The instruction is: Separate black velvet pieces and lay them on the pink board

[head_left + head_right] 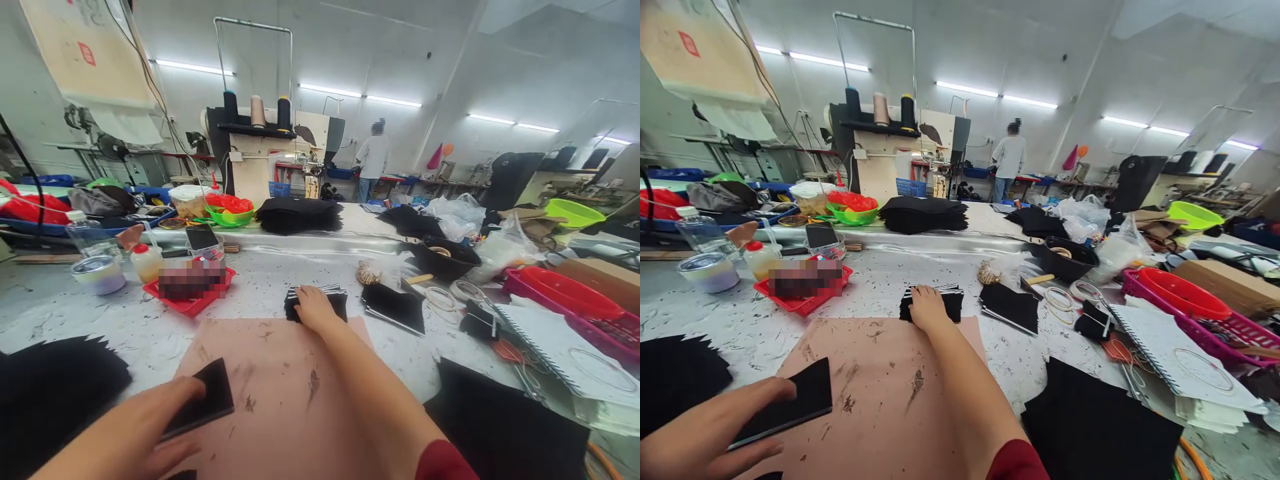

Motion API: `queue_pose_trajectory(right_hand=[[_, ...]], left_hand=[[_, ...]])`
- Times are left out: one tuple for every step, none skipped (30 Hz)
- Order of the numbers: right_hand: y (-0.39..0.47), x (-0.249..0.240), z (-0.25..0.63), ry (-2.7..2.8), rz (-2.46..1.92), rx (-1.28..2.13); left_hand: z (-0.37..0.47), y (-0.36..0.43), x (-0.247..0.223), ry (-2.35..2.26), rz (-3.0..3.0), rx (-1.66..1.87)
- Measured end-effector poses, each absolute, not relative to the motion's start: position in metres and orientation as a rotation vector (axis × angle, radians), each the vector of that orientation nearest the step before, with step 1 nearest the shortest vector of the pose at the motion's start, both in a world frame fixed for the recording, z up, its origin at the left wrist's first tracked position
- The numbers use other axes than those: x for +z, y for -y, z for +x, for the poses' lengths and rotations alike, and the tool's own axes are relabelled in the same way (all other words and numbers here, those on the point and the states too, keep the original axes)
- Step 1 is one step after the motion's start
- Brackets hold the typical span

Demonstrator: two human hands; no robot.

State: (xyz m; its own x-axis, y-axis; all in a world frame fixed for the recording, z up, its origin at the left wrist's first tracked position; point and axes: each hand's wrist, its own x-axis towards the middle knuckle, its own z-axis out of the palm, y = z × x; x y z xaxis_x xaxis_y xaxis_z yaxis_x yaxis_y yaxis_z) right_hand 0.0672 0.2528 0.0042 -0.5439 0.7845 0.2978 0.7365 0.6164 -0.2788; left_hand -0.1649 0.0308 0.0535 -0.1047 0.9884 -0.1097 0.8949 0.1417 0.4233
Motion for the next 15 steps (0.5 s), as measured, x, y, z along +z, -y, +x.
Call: queue_pose_trajectory(right_hand=[[-0.255, 0.002, 0.065, 2.446, -1.201, 0.162], [-0.255, 0.001, 0.064, 2.441, -1.18, 0.158], [-0.252, 0.001, 0.065, 2.438, -1.152, 0.156], [-0.245, 0.002, 0.068, 2.431, -1.121, 0.155], [-0.236, 0.005, 0.071, 2.422, -1.089, 0.157], [-0.225, 0.01, 0.074, 2.41, -1.056, 0.162], [-0.211, 0.015, 0.078, 2.399, -1.024, 0.17], [-0.195, 0.021, 0.082, 2.394, -0.993, 0.179], [-0.179, 0.027, 0.085, 2.385, -0.952, 0.2], [-0.163, 0.033, 0.088, 2.368, -0.898, 0.24], [-0.149, 0.037, 0.091, 2.331, -0.839, 0.301], [-0.136, 0.041, 0.094, 2.281, -0.787, 0.375], [-0.125, 0.043, 0.097, 2.223, -0.749, 0.452], [-0.116, 0.044, 0.099, 2.165, -0.727, 0.517], [-0.11, 0.045, 0.101, 2.123, -0.725, 0.562]], left_hand=[[-0.153, -0.032, 0.056, -2.017, 1.802, 0.32], [-0.142, -0.034, 0.058, -1.971, 1.78, 0.293], [-0.132, -0.036, 0.059, -1.918, 1.769, 0.302], [-0.123, -0.039, 0.06, -1.878, 1.761, 0.351], [-0.114, -0.042, 0.059, -1.843, 1.746, 0.423], [-0.107, -0.046, 0.057, -1.815, 1.716, 0.513], [-0.1, -0.05, 0.055, -1.793, 1.662, 0.615], [-0.093, -0.055, 0.053, -1.765, 1.583, 0.713], [-0.086, -0.058, 0.051, -1.723, 1.491, 0.796], [-0.079, -0.062, 0.049, -1.663, 1.402, 0.865], [-0.072, -0.064, 0.049, -1.593, 1.33, 0.92], [-0.065, -0.066, 0.048, -1.525, 1.283, 0.961], [-0.059, -0.066, 0.049, -1.468, 1.26, 0.983], [-0.053, -0.066, 0.049, -1.429, 1.255, 0.996], [-0.048, -0.065, 0.049, -1.413, 1.26, 1.009]])
